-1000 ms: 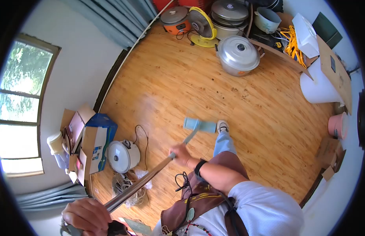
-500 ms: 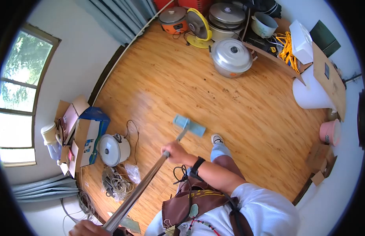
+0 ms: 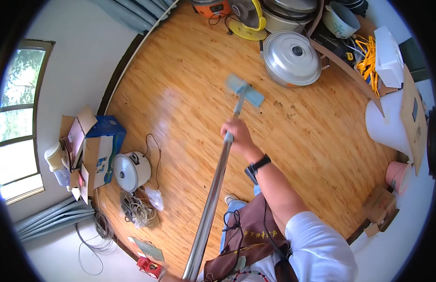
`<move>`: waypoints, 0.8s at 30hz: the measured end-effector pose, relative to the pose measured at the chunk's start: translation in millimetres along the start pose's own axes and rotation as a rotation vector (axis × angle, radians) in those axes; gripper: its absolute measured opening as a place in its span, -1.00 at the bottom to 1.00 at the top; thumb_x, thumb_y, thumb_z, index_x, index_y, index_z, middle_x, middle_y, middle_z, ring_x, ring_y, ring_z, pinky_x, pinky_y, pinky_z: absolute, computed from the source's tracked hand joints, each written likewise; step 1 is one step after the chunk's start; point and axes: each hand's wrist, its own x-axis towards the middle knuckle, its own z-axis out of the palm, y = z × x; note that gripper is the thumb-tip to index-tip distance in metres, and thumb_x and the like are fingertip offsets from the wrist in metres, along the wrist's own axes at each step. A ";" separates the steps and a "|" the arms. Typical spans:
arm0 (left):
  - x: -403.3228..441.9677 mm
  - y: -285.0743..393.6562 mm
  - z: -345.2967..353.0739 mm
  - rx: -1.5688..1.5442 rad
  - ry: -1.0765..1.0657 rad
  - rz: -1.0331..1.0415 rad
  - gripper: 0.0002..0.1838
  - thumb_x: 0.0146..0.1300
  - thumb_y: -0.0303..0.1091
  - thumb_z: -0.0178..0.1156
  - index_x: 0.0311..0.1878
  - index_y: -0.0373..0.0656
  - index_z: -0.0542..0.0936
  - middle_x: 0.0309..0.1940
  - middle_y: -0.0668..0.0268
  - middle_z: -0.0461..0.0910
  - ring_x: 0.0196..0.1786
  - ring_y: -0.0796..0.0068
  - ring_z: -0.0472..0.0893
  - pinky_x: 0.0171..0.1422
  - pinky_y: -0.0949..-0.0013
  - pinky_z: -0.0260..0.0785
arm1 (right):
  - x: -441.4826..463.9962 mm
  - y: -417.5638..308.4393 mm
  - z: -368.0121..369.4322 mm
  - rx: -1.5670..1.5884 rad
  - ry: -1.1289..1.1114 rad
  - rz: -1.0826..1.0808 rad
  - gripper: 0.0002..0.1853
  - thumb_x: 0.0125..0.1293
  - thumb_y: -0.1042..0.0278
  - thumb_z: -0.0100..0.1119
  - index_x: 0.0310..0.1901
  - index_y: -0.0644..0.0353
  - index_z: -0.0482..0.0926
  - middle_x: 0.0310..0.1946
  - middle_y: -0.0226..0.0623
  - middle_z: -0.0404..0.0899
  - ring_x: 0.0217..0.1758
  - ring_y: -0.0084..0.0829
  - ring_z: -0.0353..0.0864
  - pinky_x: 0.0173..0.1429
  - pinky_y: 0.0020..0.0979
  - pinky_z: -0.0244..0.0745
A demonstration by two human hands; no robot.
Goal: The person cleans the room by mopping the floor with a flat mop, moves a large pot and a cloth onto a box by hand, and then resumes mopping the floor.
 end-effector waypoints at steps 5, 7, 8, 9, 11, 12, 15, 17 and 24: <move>-49.0 -68.6 -11.0 0.192 -0.124 -0.265 -0.75 -0.12 -0.47 0.36 -0.49 -0.21 0.42 -0.62 0.26 0.43 -0.50 0.29 0.50 -0.29 0.13 0.48 | 65.5 97.1 6.9 -0.004 -0.061 -0.034 -0.87 -0.19 0.44 0.20 -0.57 0.06 0.43 -0.53 -0.35 0.42 -0.29 -0.24 0.45 -0.20 -0.30 0.32; -45.0 -92.6 -8.3 0.153 -0.139 -0.246 -0.76 -0.09 -0.44 0.35 -0.52 -0.23 0.43 -0.63 0.25 0.43 -0.50 0.28 0.51 -0.27 0.13 0.47 | 71.1 130.3 19.2 0.068 -0.102 0.015 -0.85 -0.20 0.46 0.22 -0.57 0.08 0.43 -0.52 -0.34 0.42 -0.27 -0.24 0.46 -0.21 -0.32 0.35; -46.3 -92.5 -10.8 0.150 -0.140 -0.249 -0.76 -0.09 -0.44 0.35 -0.52 -0.23 0.43 -0.63 0.25 0.43 -0.50 0.28 0.51 -0.27 0.13 0.47 | 68.6 138.7 26.1 0.066 -0.072 0.018 -0.85 -0.21 0.50 0.21 -0.57 0.09 0.43 -0.50 -0.33 0.42 -0.25 -0.24 0.46 -0.20 -0.34 0.36; -46.9 -88.9 -11.3 0.166 -0.092 -0.267 -0.77 -0.07 -0.44 0.34 -0.53 -0.23 0.43 -0.65 0.25 0.42 -0.53 0.29 0.50 -0.30 0.15 0.46 | 63.5 144.2 31.9 0.061 -0.048 0.017 -0.84 -0.22 0.53 0.21 -0.56 0.11 0.42 -0.49 -0.31 0.43 -0.24 -0.25 0.45 -0.19 -0.36 0.37; -58.2 -76.1 -11.4 0.180 -0.045 -0.282 -0.77 -0.05 -0.44 0.33 -0.54 -0.24 0.43 -0.67 0.26 0.41 -0.56 0.30 0.49 -0.33 0.16 0.46 | 43.7 111.4 30.3 0.031 0.030 -0.057 -0.82 -0.23 0.57 0.19 -0.57 0.12 0.40 -0.49 -0.29 0.40 -0.27 -0.22 0.43 -0.18 -0.35 0.36; -69.8 -63.3 -15.8 0.164 -0.006 -0.221 -0.77 -0.05 -0.43 0.32 -0.55 -0.24 0.42 -0.70 0.27 0.40 -0.60 0.32 0.46 -0.39 0.19 0.44 | 32.1 98.9 37.0 0.074 0.044 -0.049 -0.83 -0.22 0.56 0.18 -0.57 0.12 0.39 -0.50 -0.28 0.38 -0.27 -0.21 0.41 -0.18 -0.33 0.35; -80.1 -3.4 -22.9 0.173 0.117 -0.164 -0.75 0.01 -0.41 0.29 -0.58 -0.23 0.39 -0.77 0.32 0.36 -0.73 0.43 0.39 -0.55 0.32 0.38 | -19.9 46.1 58.9 0.195 0.097 0.019 -0.84 -0.21 0.52 0.16 -0.55 0.12 0.38 -0.49 -0.27 0.34 -0.24 -0.18 0.37 -0.16 -0.28 0.31; -79.6 34.3 -32.5 0.101 0.133 -0.082 -0.72 0.09 -0.36 0.26 -0.59 -0.20 0.38 -0.79 0.34 0.34 -0.76 0.49 0.37 -0.58 0.41 0.36 | -59.8 -0.6 66.7 0.145 0.043 0.085 -0.85 -0.18 0.50 0.15 -0.53 0.12 0.38 -0.46 -0.26 0.34 -0.21 -0.16 0.36 -0.12 -0.25 0.31; -94.7 147.2 -46.6 0.042 0.299 -0.078 -0.63 0.17 -0.23 0.26 -0.64 -0.11 0.34 -0.85 0.44 0.32 -0.81 0.63 0.30 -0.61 0.54 0.28 | -209.9 -139.3 83.4 0.208 -0.166 0.356 -0.86 -0.13 0.53 0.11 -0.48 0.09 0.41 -0.38 -0.25 0.42 -0.13 -0.13 0.42 -0.10 -0.22 0.37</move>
